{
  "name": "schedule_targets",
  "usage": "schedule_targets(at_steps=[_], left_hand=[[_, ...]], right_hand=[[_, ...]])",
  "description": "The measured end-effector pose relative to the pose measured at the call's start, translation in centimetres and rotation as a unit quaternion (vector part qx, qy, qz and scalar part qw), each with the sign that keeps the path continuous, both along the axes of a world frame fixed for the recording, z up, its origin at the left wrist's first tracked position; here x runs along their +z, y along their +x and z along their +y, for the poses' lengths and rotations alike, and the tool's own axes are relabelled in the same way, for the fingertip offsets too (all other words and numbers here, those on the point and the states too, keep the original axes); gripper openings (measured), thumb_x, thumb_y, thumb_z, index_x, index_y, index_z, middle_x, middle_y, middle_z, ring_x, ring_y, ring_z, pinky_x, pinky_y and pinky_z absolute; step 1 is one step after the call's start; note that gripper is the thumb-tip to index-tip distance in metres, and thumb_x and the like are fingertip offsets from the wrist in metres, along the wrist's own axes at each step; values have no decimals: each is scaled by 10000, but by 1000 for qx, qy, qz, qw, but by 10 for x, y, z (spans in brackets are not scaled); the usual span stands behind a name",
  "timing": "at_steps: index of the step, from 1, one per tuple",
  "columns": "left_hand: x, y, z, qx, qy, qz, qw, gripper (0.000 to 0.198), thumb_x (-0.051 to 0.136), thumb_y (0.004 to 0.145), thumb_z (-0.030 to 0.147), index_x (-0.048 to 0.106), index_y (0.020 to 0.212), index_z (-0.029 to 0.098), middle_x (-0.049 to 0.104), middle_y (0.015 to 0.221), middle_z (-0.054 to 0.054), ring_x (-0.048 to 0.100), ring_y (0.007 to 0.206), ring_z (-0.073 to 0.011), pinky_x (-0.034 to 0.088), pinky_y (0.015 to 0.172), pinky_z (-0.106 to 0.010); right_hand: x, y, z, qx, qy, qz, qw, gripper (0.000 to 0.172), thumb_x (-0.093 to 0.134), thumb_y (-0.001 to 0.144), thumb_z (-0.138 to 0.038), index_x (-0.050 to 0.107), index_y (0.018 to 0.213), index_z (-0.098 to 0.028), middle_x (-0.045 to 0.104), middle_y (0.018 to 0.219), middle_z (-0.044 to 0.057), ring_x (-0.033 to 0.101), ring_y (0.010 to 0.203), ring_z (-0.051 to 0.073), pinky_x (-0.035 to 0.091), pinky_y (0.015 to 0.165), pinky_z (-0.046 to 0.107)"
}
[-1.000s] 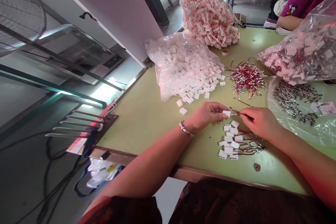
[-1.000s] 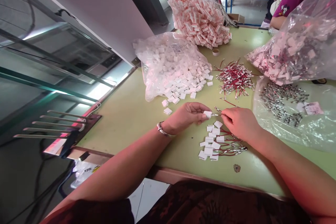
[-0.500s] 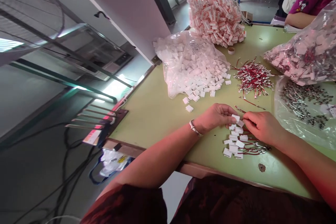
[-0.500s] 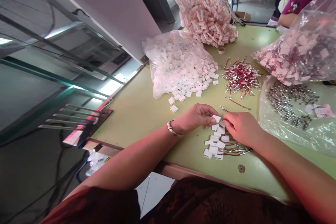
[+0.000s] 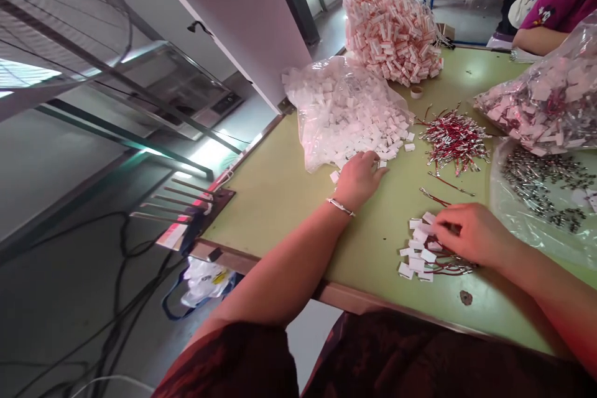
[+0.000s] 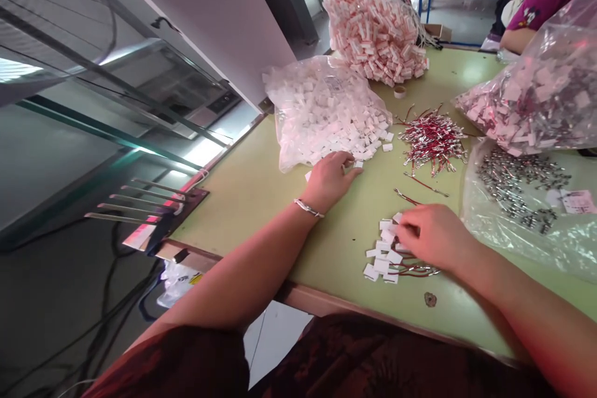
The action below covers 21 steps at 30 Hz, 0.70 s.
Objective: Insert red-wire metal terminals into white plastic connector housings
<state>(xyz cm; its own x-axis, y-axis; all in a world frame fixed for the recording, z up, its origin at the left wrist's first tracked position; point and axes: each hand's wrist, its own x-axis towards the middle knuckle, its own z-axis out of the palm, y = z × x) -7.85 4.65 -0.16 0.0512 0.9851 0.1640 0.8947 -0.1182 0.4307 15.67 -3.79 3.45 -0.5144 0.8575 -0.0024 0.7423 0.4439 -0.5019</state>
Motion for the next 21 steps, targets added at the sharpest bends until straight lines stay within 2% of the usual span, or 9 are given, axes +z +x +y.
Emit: schedule_targets(at_steps=[4,8,10,12,14,16,18,20,21], left_hand=[[-5,5,9,-31,-29,100,994,220,505,869,249,650,996,143,634,980,-118,601,904,-265,455,754,-345],[-2,12,3,-37,-29,124,991,343,452,838,160,619,1137,155,605,1006,-129,606,909,-272,461,743,-349],[-2,12,0,-50,-29,134,989,354,441,812,125,639,1105,144,591,980,-137,607,889,-273,463,733,-349],[-3,11,-2,-64,-29,139,988,315,434,796,102,672,1000,129,585,954,-142,605,866,-270,462,723,-349],[-3,9,-2,-68,-21,123,990,280,437,793,98,683,924,125,588,958,-143,602,853,-263,460,715,-348],[-2,7,-2,-58,-7,65,996,248,475,779,105,680,915,133,605,941,-123,597,840,-250,455,717,-343],[0,5,-5,-39,-19,-55,998,189,546,757,134,678,893,136,623,847,-83,589,778,-215,451,704,-326],[2,7,-10,-30,-72,-243,967,191,626,735,194,676,909,133,614,745,-38,566,684,-162,446,656,-290],[4,8,-13,-33,-107,-343,933,253,658,725,228,673,959,134,605,715,-18,546,635,-133,435,616,-267]], right_hand=[[-18,7,23,-119,67,-85,987,186,536,865,-327,664,804,-205,646,826,23,515,577,122,349,567,282],[-32,6,31,-94,108,-184,972,174,518,888,-268,662,853,-179,632,871,62,579,722,180,356,572,297],[-33,6,31,-78,120,-204,968,210,476,907,-214,663,826,-164,632,851,74,590,755,193,367,587,303],[-33,8,31,-78,127,-179,972,216,473,911,-212,663,821,-166,639,854,71,592,755,190,381,604,302],[-32,14,31,-87,131,-109,981,193,489,908,-231,659,830,-183,648,872,52,590,749,174,397,627,291],[-30,19,31,-100,140,-40,984,178,494,903,-236,645,821,-193,651,872,40,585,739,163,402,640,283],[-26,20,29,-112,142,-6,983,167,488,898,-237,621,808,-189,651,824,39,572,704,161,392,620,284],[-21,17,25,-116,118,9,986,157,479,898,-255,595,817,-189,638,725,23,539,615,151,369,576,281],[-18,15,21,-113,96,18,989,150,477,897,-263,585,822,-191,626,678,8,514,567,140,357,555,277]])
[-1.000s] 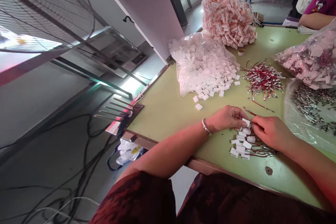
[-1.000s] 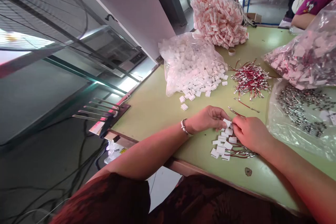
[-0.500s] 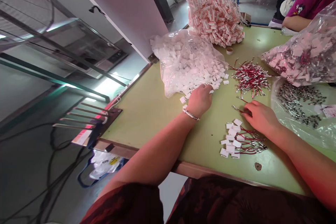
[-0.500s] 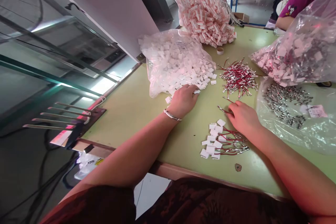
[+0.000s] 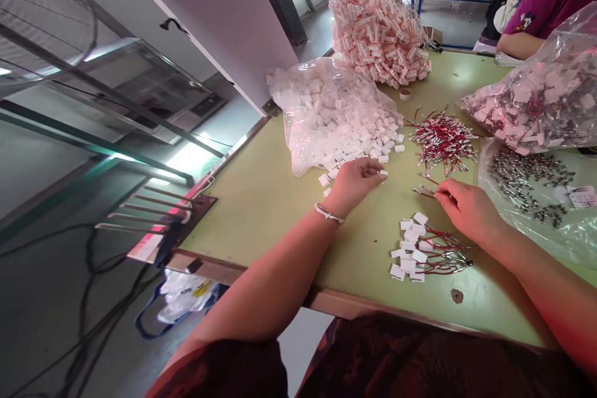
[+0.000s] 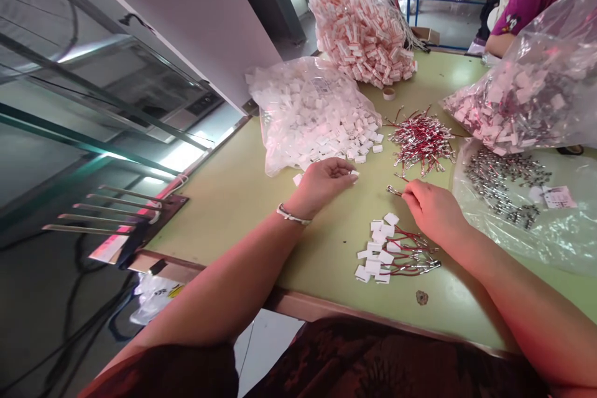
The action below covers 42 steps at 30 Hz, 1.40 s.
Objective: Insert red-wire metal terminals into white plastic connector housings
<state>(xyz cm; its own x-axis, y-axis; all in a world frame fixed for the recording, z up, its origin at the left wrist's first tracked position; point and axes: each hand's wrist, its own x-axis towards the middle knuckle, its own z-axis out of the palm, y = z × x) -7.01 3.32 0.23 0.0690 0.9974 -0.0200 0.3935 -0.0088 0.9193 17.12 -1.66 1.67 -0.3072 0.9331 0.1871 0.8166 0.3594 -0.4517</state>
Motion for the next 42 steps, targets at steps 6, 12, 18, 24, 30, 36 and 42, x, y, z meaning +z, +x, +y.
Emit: schedule_targets(at_steps=[6,12,18,24,30,36,42], left_hand=[[8,23,-21,-48,-202,-302,930,256,739,693,246,717,912,116,608,638,-4,476,500,-49,391,501,-201],[11,32,-26,-61,-274,-325,903,94,722,732,167,661,775,110,607,583,20,525,479,-39,427,505,-178],[9,31,-27,-96,-280,-308,904,102,690,782,174,633,845,119,674,642,-12,588,528,-60,475,568,-197],[0,36,-33,-180,-247,-266,914,288,780,694,325,612,801,117,684,618,-21,589,490,-74,469,505,-201],[-1,37,-33,-263,-217,-232,911,362,737,718,421,600,857,117,667,656,-33,564,516,-85,457,525,-227],[13,2,-8,14,103,268,958,371,629,801,473,652,975,147,633,944,-109,581,860,-231,475,750,-368],[1,-29,19,67,98,484,867,228,558,848,334,697,906,163,573,1008,-146,511,1027,-324,471,749,-406]], right_hand=[[9,-18,-16,34,-76,76,994,114,501,865,-246,561,776,-208,611,602,-44,475,490,93,350,545,244],[4,-18,-14,18,-58,44,997,101,512,854,-244,576,783,-210,643,635,-28,514,525,110,351,556,247],[0,-16,-14,8,39,-68,997,195,420,887,-244,580,792,-186,632,640,31,539,542,150,306,536,277],[-1,-21,-21,30,46,-142,988,211,393,892,-207,569,781,-170,625,625,53,534,520,164,269,521,289],[0,-22,-24,32,-15,-56,998,179,425,883,-225,583,814,-178,638,641,34,547,538,150,317,542,266],[11,-24,-33,79,-105,-10,991,189,494,856,-230,612,712,-202,627,626,-2,531,547,122,352,556,251],[0,-11,-8,-18,-27,-65,997,182,507,878,-279,663,818,-207,641,857,35,560,648,145,389,614,290]])
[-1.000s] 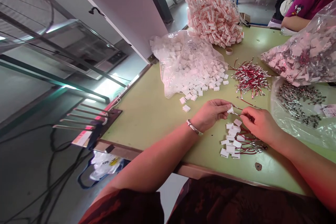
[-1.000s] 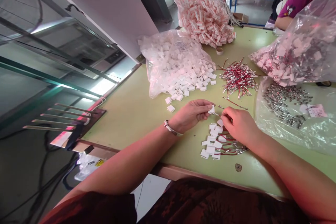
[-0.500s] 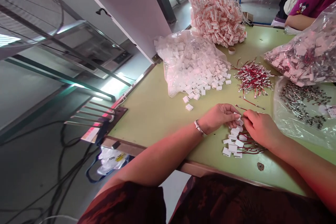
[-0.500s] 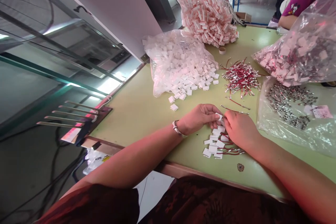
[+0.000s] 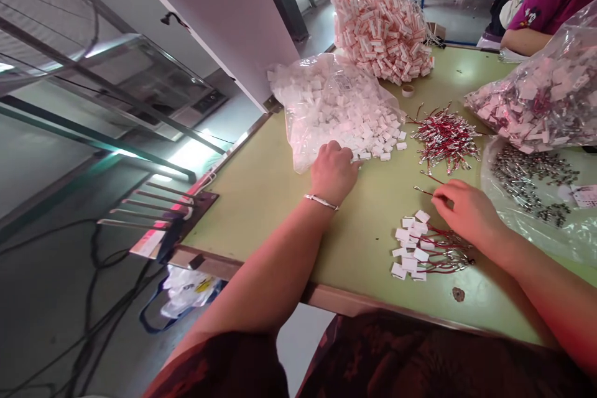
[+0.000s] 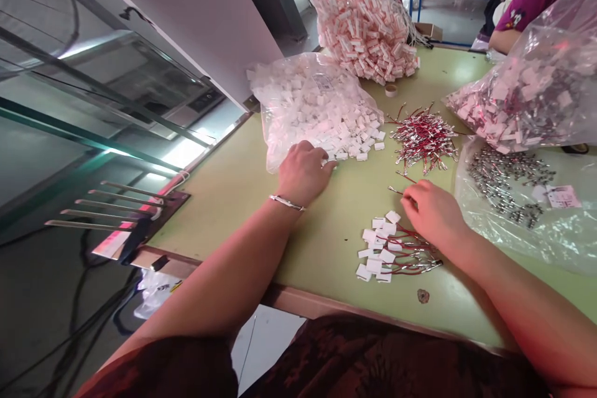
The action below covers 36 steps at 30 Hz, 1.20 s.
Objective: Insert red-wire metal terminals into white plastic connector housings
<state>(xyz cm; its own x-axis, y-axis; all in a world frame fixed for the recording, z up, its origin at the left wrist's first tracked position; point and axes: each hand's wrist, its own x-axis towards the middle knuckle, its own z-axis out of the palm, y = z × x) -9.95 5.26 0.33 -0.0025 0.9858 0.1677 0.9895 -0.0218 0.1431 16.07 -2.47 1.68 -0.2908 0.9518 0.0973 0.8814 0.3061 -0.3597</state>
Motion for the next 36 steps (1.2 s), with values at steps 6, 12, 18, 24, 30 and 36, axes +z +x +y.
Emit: schedule_targets(at_steps=[6,12,18,24,30,36], left_hand=[[-13,12,-2,-113,12,-73,991,245,514,850,207,699,1006,175,574,1002,-122,495,1039,-279,439,896,-393],[-13,15,-10,-151,-22,-144,978,273,524,817,171,674,1045,170,628,972,-92,545,976,-251,451,882,-385],[-5,22,-20,-95,-80,-393,911,275,609,754,231,683,1006,150,612,798,-41,577,711,-161,491,717,-321],[-5,43,-37,-121,-229,-648,716,237,696,714,274,653,901,136,625,716,-9,561,628,-94,478,644,-260],[-8,51,-41,-137,-253,-677,677,203,724,701,237,689,884,158,682,832,-26,590,707,-94,498,742,-272],[-5,51,-44,-165,-256,-647,699,188,690,730,219,702,910,165,710,913,-53,638,800,-129,521,816,-310]], right_hand=[[-18,2,20,-2,-2,-140,990,179,476,911,-236,643,888,-178,617,960,85,599,784,203,376,595,309],[-11,5,12,-24,-14,-98,995,153,448,917,-222,591,877,-184,653,872,63,599,702,188,358,576,299],[-1,5,4,-2,-31,63,998,130,479,879,-256,595,841,-211,655,693,-2,546,566,144,360,547,274],[6,-1,-4,23,-17,140,990,179,494,864,-277,642,783,-217,650,687,-6,543,590,131,376,575,263],[9,-2,-4,36,-114,194,974,246,462,877,-322,594,706,-203,543,581,-32,465,551,114,350,547,247],[13,-3,-1,22,-292,297,909,259,484,828,-378,535,656,-190,382,507,-69,307,469,86,244,468,231]])
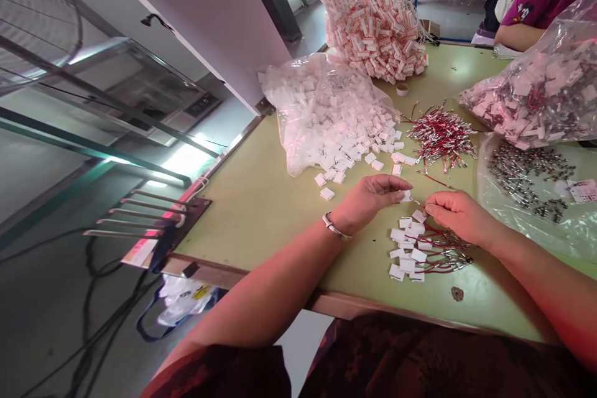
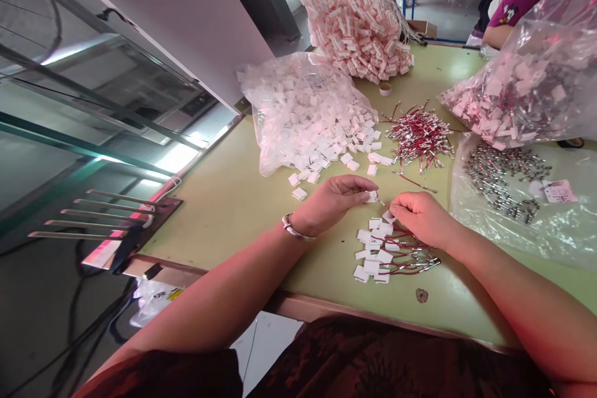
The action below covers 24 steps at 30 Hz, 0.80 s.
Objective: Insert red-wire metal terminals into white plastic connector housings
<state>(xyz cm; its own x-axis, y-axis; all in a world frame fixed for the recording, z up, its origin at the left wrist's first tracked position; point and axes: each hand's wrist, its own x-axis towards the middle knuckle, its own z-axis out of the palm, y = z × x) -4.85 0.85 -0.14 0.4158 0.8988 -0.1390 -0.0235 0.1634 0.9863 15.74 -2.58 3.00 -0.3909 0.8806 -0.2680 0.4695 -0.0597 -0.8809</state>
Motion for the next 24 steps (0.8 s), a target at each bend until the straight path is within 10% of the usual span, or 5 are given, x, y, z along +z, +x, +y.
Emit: schedule_targets(at_steps=[7,16,20,24], left_hand=[[10,6,-9,-41,179,63,981,90,670,750,203,698,824,161,684,805,-47,610,717,-121,516,710,-264],[-8,18,-14,-37,130,48,990,68,640,756,183,651,730,121,635,708,-27,569,632,-93,469,599,-210],[-5,12,-3,-79,176,94,977,226,643,784,235,662,978,121,654,781,-46,575,651,-105,489,610,-228],[-8,7,24,60,350,289,889,325,576,863,283,620,1150,136,640,991,-115,579,892,-197,502,822,-367]], right_hand=[[-2,1,0,-21,-229,111,967,210,550,762,-386,553,703,-185,285,425,-111,167,397,63,130,417,231],[-16,-1,-1,-11,39,-64,997,217,492,787,-302,501,603,-186,453,559,-47,377,535,93,308,508,232],[-12,0,-1,37,67,-111,991,204,481,816,-276,556,648,-189,504,559,-43,408,525,98,314,512,239],[0,0,-3,115,110,-100,982,221,528,821,-272,620,638,-191,551,612,-31,457,534,90,347,547,241]])
